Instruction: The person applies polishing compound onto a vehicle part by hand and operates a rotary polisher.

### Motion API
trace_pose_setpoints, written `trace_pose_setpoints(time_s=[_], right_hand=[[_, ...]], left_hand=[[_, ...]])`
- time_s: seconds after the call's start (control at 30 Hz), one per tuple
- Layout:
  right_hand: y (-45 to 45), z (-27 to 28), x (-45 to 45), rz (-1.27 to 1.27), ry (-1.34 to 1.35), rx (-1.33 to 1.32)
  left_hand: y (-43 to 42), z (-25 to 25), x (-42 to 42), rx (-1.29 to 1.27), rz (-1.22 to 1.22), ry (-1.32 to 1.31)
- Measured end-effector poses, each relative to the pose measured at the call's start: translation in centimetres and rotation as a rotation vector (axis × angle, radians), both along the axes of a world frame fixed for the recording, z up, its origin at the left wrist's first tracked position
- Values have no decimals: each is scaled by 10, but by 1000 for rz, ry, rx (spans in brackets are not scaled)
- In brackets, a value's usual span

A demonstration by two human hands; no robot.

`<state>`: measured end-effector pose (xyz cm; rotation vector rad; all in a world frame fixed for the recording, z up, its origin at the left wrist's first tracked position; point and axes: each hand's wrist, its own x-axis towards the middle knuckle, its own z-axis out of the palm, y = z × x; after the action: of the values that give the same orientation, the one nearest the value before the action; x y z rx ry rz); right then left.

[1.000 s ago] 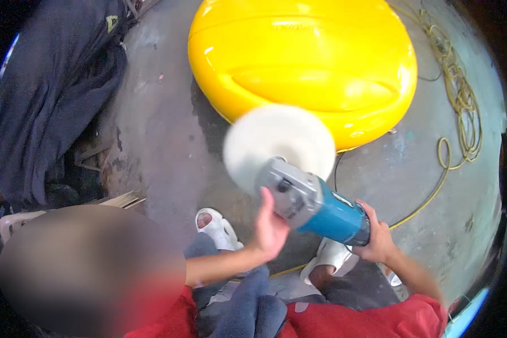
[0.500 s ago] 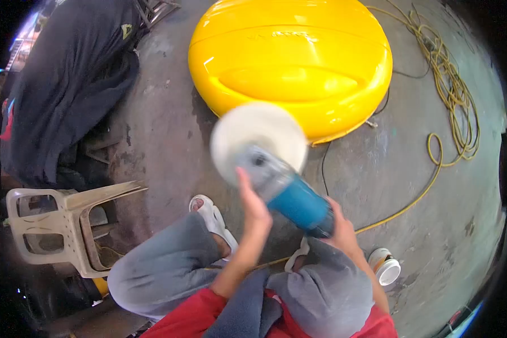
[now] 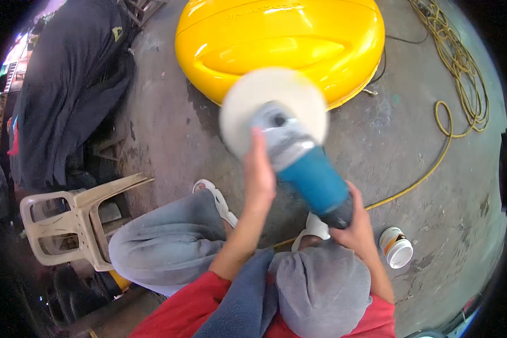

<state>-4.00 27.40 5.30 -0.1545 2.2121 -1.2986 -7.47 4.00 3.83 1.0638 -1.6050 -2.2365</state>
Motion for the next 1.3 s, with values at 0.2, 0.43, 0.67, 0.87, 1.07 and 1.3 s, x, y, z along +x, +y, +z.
trace_pose_setpoints(time_s=[0.2,0.43,0.67,0.87,1.07,1.3], right_hand=[[37,-10,17,-110,38,10],[-62,-5,-31,242,-80,49],[-122,-28,-58,513,115,167],[4,-25,-56,421,190,367],[108,-47,-67,259,180,394],[38,-53,-89,396,129,320]], left_hand=[[45,4,-15,-137,-200,-70],[-71,0,10,-3,208,58],[-119,-40,40,170,438,131],[14,-66,50,455,406,76],[105,-76,28,857,168,242],[51,-58,33,500,395,60]])
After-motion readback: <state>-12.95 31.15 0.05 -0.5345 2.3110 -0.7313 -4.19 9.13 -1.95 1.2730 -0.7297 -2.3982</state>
